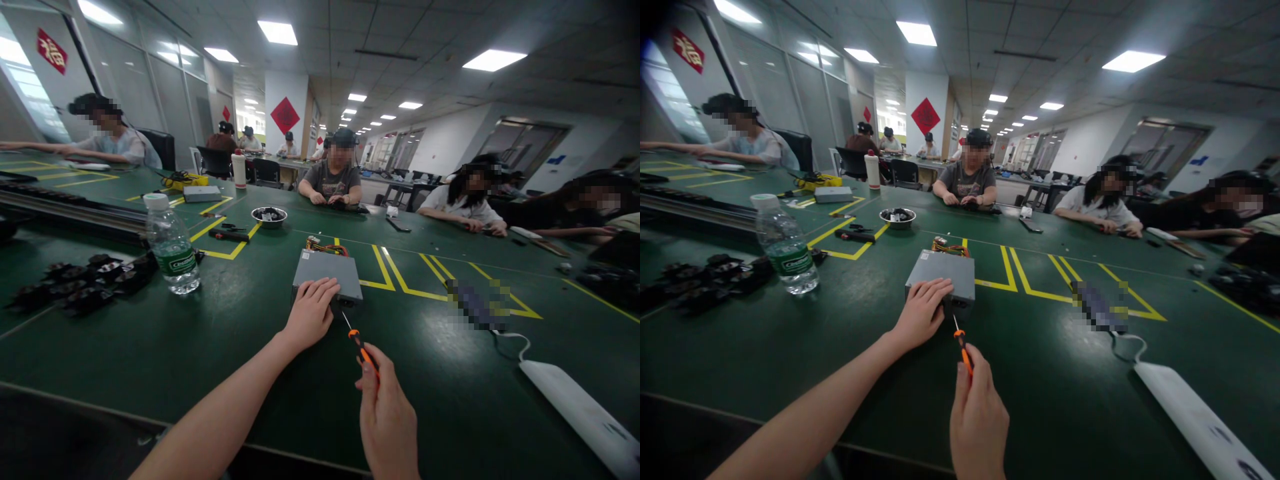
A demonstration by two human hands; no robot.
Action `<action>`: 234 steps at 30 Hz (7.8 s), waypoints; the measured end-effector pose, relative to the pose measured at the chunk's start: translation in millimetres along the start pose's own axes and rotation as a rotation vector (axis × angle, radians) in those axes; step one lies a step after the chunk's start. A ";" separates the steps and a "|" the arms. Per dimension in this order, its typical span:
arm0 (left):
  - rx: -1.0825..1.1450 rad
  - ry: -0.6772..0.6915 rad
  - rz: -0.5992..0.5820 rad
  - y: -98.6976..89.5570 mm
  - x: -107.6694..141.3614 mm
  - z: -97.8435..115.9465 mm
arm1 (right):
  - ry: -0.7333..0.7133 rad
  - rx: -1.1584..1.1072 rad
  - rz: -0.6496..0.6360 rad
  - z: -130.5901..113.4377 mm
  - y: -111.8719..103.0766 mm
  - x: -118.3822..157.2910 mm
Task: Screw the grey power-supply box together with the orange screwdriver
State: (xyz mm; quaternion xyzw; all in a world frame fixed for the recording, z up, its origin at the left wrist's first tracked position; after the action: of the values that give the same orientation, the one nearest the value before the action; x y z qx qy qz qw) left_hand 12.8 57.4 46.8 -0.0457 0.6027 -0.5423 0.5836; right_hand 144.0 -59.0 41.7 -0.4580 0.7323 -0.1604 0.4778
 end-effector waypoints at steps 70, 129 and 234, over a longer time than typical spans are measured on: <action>-0.086 0.008 -0.030 4.5 0.5 0.4 | -0.370 -0.002 0.043 -24.9 10.1 1.3; -0.087 0.015 0.070 7.0 6.6 2.2 | 0.230 -0.316 -0.036 -4.6 31.9 12.8; -0.094 -0.007 0.119 12.6 1.9 0.6 | 0.104 -0.413 0.192 -2.1 22.7 18.1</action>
State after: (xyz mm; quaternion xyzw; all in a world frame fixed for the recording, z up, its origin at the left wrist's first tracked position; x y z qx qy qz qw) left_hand 20.0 60.9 36.8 -0.0394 0.6271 -0.4776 0.6141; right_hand 128.3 -62.3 17.5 -0.4654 0.8134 0.0155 0.3487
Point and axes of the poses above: each hand's wrist, its own x-axis away from the middle knuckle, its own y-axis out of the palm, z = x × y, the point moved 3 cm from there along -x, towards the middle knuckle, and after that the axes turned 2 degrees about z, right-handed, at the moved point
